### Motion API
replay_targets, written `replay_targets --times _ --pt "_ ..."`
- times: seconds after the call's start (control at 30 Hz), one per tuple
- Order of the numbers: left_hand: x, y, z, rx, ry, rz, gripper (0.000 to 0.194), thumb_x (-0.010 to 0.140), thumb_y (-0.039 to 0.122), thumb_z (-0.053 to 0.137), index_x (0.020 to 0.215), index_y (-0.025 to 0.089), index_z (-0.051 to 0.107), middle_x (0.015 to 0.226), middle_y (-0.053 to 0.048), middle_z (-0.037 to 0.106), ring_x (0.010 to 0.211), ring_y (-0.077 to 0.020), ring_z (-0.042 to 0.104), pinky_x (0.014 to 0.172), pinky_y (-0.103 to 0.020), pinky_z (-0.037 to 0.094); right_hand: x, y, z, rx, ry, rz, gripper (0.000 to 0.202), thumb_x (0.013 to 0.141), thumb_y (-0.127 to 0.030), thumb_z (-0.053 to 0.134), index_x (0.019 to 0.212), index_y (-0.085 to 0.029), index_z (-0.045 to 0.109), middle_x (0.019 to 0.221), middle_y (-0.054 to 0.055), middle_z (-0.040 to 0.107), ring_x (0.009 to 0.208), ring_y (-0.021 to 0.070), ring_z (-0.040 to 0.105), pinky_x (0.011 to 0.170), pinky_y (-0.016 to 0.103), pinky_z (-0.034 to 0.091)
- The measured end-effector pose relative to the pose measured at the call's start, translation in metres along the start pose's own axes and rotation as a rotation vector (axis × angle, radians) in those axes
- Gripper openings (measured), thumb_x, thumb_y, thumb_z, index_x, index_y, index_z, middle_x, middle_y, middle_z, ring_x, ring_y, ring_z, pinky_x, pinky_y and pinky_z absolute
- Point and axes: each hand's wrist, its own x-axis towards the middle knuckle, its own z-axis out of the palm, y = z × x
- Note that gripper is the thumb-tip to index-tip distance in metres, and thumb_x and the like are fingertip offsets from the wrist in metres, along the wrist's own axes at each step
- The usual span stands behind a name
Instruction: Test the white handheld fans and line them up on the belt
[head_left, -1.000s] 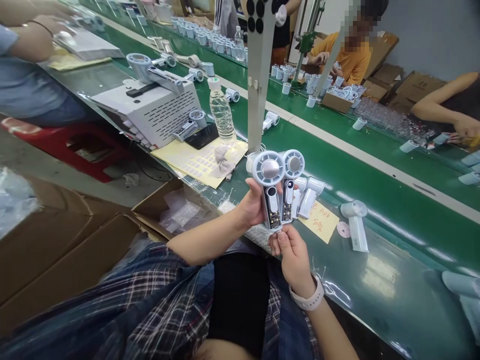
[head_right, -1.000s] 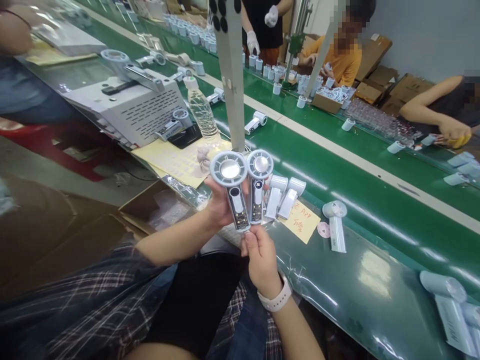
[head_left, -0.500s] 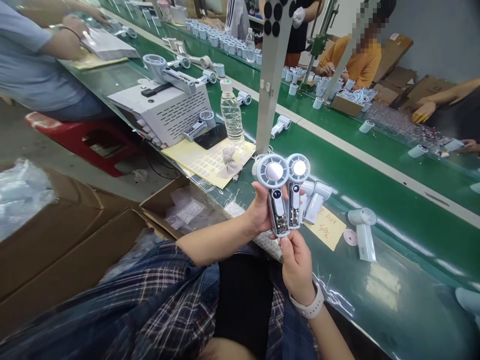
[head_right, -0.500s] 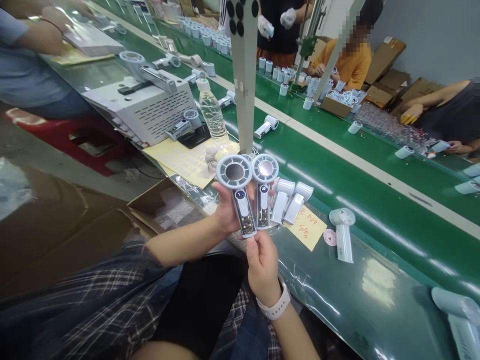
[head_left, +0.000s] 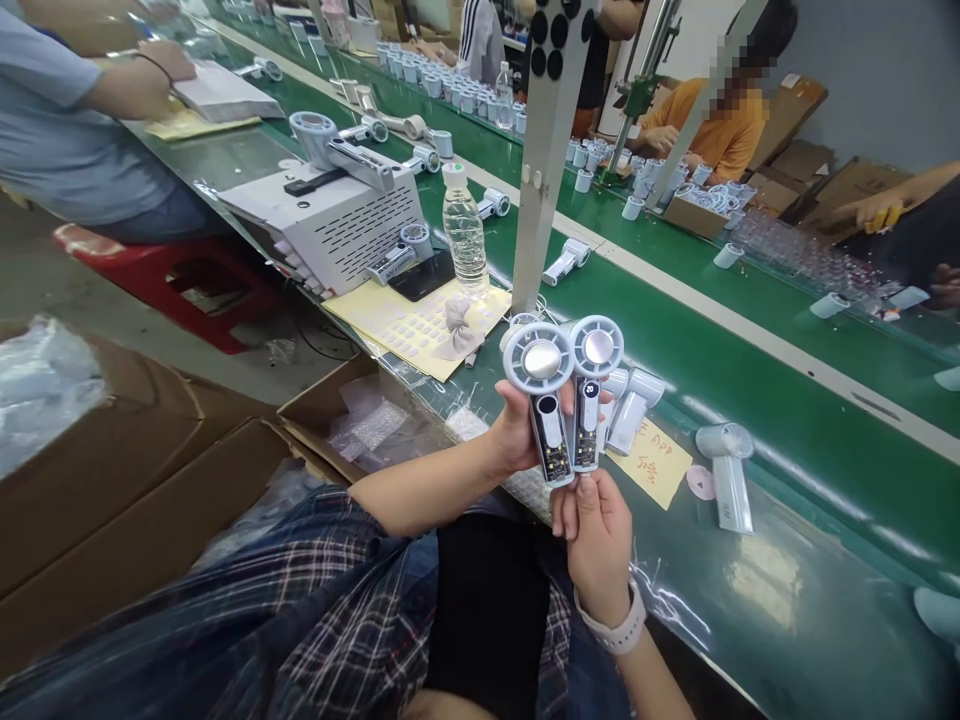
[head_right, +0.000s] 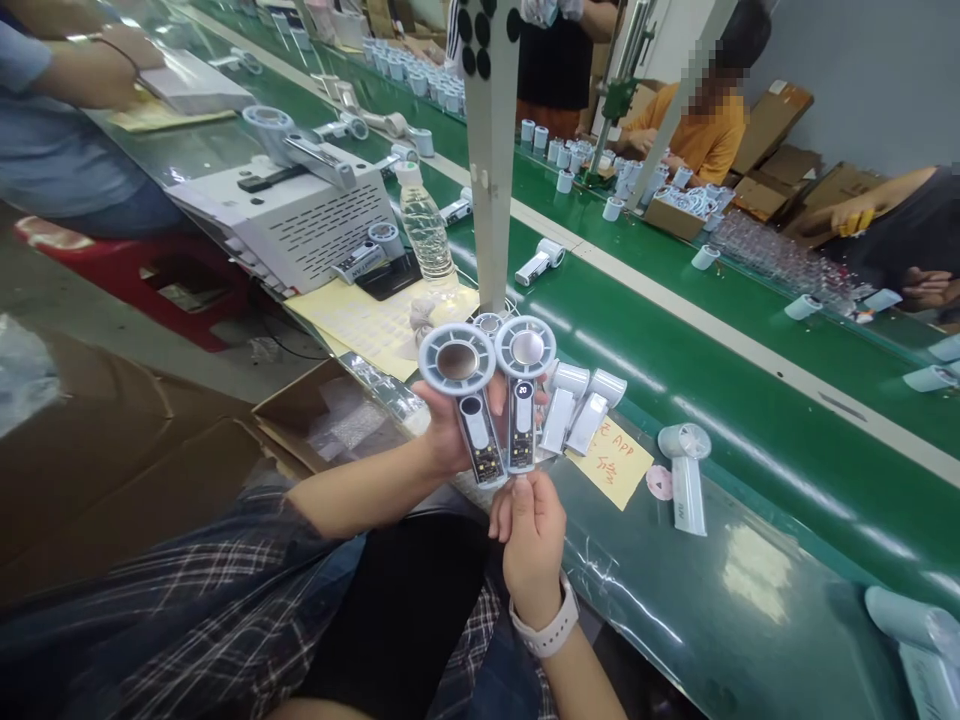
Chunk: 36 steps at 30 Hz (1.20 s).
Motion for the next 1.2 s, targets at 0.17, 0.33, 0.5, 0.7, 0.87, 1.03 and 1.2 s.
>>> replay_targets --times 0.17,0.33,0.5,0.7,0.87,1.03,1.2 --pt "-0.004 -0.005 0.002 0.050 0.013 0.022 0.084 0.041 0.100 0.068 0.058 0.018 0.058 0.102 -0.014 0.076 0.105 -0.0381 0.072 0.081 -0.046 0.061 0.000 0.004 0.001 0.004 0.024 0.018 0.044 0.104 -0.051 0.056 0.070 -0.023 0.049 0.045 -0.009 0.043 0.042 0.0112 0.046 0.049 0.026 0.040" --pt "-0.009 -0.012 0.003 0.057 -0.015 0.039 0.084 0.041 0.099 0.071 0.060 0.018 0.059 0.103 -0.016 0.076 0.109 -0.0400 0.071 0.081 -0.046 0.061 -0.002 0.008 0.002 -0.030 0.119 0.004 0.044 0.105 -0.053 0.051 0.072 -0.024 0.048 0.048 -0.008 0.044 0.044 0.0115 0.044 0.050 0.025 0.040" --pt "-0.002 0.000 0.000 0.027 0.065 0.098 0.078 0.050 0.095 0.071 0.065 0.019 0.062 0.101 -0.011 0.076 0.110 -0.0367 0.071 0.084 -0.045 0.062 -0.004 -0.001 -0.010 -0.352 0.003 -0.148 0.034 0.105 -0.046 0.051 0.081 -0.023 0.059 0.090 0.005 0.066 0.084 0.0192 0.063 0.079 0.034 0.053" --pt "0.013 0.035 -0.020 0.081 0.329 0.296 0.070 0.072 0.091 0.061 0.064 0.021 0.059 0.099 -0.008 0.076 0.116 -0.0331 0.069 0.088 -0.042 0.062 0.018 -0.018 -0.070 -0.891 -0.055 -0.217 0.014 0.094 -0.030 0.061 0.087 -0.023 0.070 0.120 0.014 0.068 0.116 0.0315 0.061 0.103 0.054 0.049" --pt "0.001 0.022 -0.031 0.082 0.190 0.143 0.070 0.060 0.089 0.073 0.066 0.020 0.065 0.097 -0.011 0.076 0.120 -0.0387 0.068 0.091 -0.046 0.062 0.090 -0.021 -0.066 -1.189 0.185 -0.464 0.030 0.093 -0.019 0.052 0.112 -0.019 0.076 0.125 0.018 0.067 0.122 0.0321 0.059 0.109 0.057 0.046" --pt "-0.008 0.013 -0.040 0.075 0.114 -0.021 0.069 0.058 0.085 0.078 0.070 0.018 0.069 0.089 -0.013 0.077 0.109 -0.0387 0.072 0.089 -0.047 0.062 0.142 -0.003 -0.013 -1.658 -0.105 -0.251 0.034 0.093 -0.006 0.048 0.096 -0.009 0.081 0.157 0.025 0.050 0.145 0.0462 0.044 0.114 0.068 0.037" --pt "-0.013 0.027 -0.051 0.106 0.100 -0.063 0.072 0.057 0.085 0.077 0.073 0.016 0.071 0.086 -0.013 0.078 0.093 -0.0337 0.076 0.078 -0.040 0.062 0.152 0.008 -0.013 -1.660 -0.022 -0.228 0.038 0.093 -0.002 0.041 0.096 -0.005 0.079 0.161 0.028 0.045 0.149 0.0507 0.038 0.116 0.071 0.030"
